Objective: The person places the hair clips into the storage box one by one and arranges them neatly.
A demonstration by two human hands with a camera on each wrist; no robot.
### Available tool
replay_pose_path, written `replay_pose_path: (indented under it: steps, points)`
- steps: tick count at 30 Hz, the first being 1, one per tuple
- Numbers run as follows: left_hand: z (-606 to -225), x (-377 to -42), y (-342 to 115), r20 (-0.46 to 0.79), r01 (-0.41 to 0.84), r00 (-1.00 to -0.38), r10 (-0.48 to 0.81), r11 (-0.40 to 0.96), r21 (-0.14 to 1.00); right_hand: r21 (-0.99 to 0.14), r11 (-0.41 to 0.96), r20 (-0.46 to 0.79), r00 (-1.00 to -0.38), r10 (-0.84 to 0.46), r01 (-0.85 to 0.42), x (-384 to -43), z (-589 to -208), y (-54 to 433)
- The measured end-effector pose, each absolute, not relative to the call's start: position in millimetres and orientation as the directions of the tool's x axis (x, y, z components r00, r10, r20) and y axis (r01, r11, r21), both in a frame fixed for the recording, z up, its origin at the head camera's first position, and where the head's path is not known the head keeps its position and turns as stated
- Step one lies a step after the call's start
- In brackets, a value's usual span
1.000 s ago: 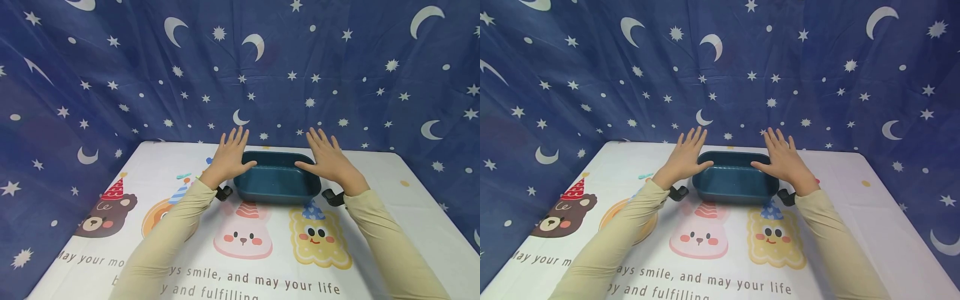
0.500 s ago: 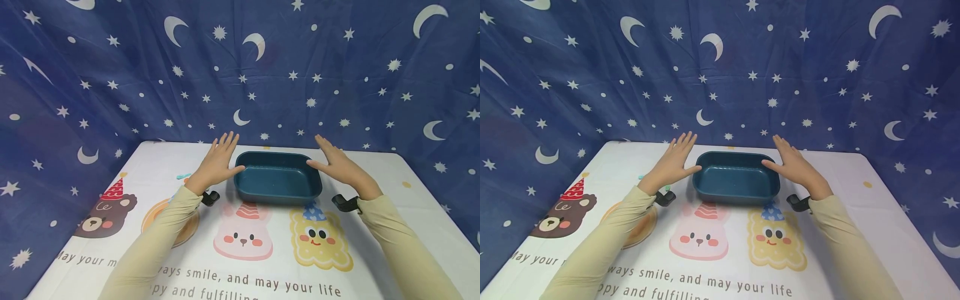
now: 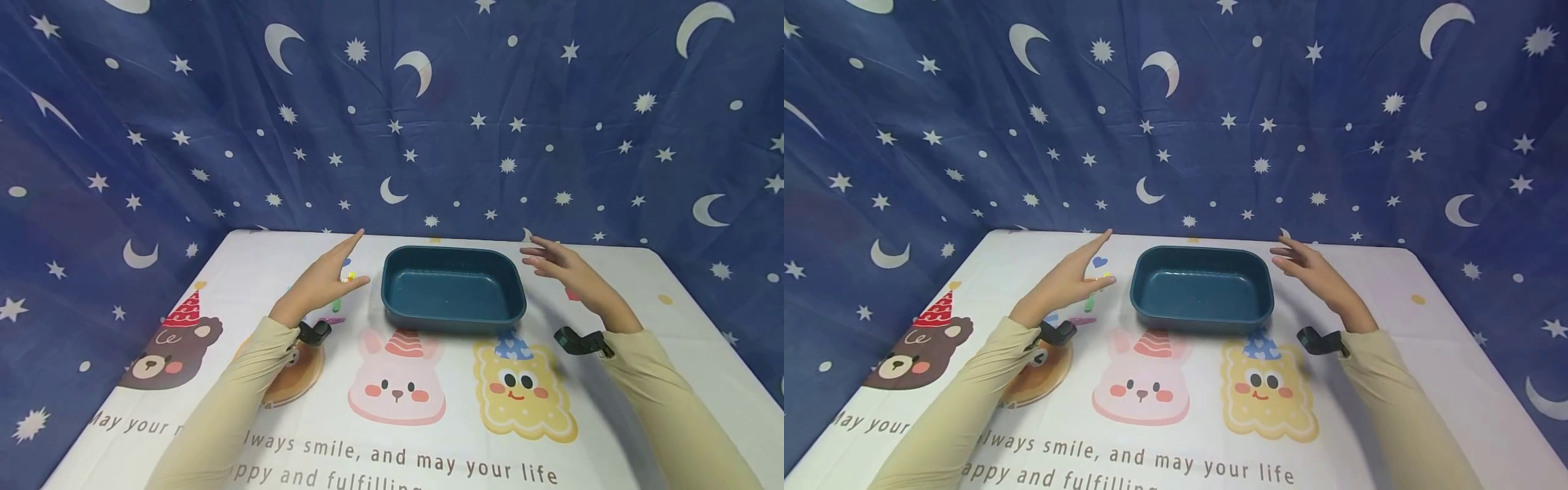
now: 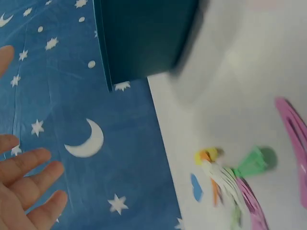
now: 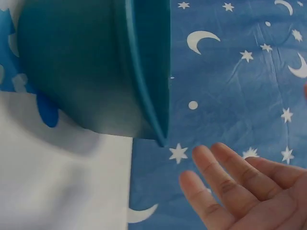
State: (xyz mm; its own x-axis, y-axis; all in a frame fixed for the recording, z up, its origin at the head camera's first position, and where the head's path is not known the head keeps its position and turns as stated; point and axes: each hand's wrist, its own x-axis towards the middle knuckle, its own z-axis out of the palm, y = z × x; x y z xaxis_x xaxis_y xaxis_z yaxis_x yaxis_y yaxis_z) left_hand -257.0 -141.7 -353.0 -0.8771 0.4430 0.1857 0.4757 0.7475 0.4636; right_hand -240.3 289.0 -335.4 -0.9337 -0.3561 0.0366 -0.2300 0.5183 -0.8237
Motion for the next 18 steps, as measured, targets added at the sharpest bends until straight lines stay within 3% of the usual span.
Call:
replay_pose_path:
  steps: [7, 14, 18]
  points:
    - [-363, -254, -167, 0.223, 0.454, -0.89, 0.398, 0.723, 0.521, -0.904, 0.405, 0.022, -0.961, -0.274, -0.136, -242, -357, 297]
    - [-376, -251, -193, 0.229, 0.439, -0.897, 0.379, 0.696, 0.568, -0.971, 0.233, -0.018, -0.96, -0.28, -0.05, -241, -372, 301]
    - [-385, -252, -204, 0.208, 0.414, -0.908, 0.364, 0.707, 0.573, -0.977, 0.214, -0.044, -0.963, -0.266, -0.015, -241, -380, 301]
